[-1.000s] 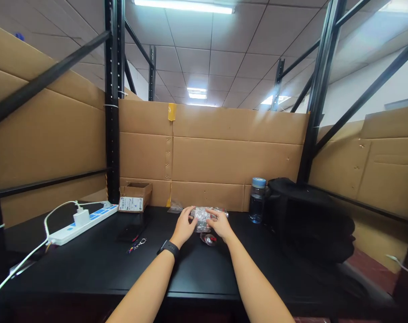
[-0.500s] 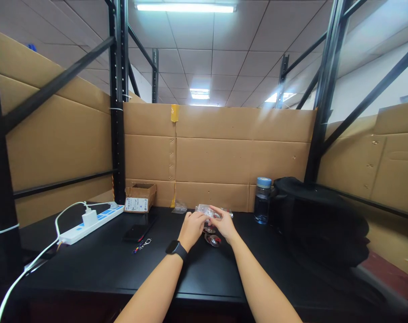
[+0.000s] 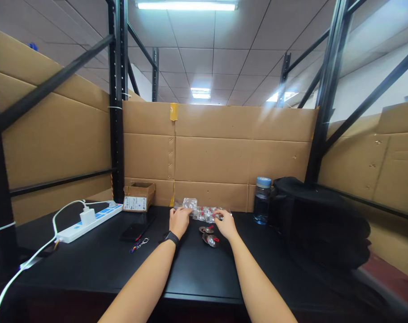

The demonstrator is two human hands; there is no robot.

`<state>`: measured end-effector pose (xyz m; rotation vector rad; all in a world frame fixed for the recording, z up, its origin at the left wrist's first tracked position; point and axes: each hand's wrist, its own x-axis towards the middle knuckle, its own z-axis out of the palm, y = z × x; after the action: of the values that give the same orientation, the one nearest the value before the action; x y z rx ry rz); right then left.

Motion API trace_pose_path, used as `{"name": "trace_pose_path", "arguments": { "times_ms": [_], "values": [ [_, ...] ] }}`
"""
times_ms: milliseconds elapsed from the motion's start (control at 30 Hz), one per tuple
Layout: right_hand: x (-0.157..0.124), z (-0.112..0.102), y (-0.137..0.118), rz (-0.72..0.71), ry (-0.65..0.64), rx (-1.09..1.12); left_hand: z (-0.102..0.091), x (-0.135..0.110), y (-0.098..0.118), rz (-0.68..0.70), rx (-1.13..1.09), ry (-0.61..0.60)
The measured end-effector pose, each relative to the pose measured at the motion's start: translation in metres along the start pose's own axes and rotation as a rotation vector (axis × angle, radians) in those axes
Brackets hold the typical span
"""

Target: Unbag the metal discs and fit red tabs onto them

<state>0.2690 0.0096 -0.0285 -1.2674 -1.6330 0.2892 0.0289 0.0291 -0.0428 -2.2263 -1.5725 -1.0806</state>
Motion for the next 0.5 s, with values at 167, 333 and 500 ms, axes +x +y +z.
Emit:
{"name": "trace_pose_path", "arguments": {
  "times_ms": [167, 333, 500],
  "values": [
    [-0.002, -0.009, 0.008, 0.128, -0.04, -0.246, 0.007, 0.015, -0.037, -0.036, 0.056, -0.032],
    [-0.007, -0.008, 0.009, 0.209, -0.257, -0.428, 0.013, 0.02, -0.057, -0.172, 0.102, -0.249],
    [-0.01, -0.004, 0.005, 0.175, -0.308, -0.496, 0.014, 0.018, -0.058, -0.218, 0.13, -0.268]
  ]
}}
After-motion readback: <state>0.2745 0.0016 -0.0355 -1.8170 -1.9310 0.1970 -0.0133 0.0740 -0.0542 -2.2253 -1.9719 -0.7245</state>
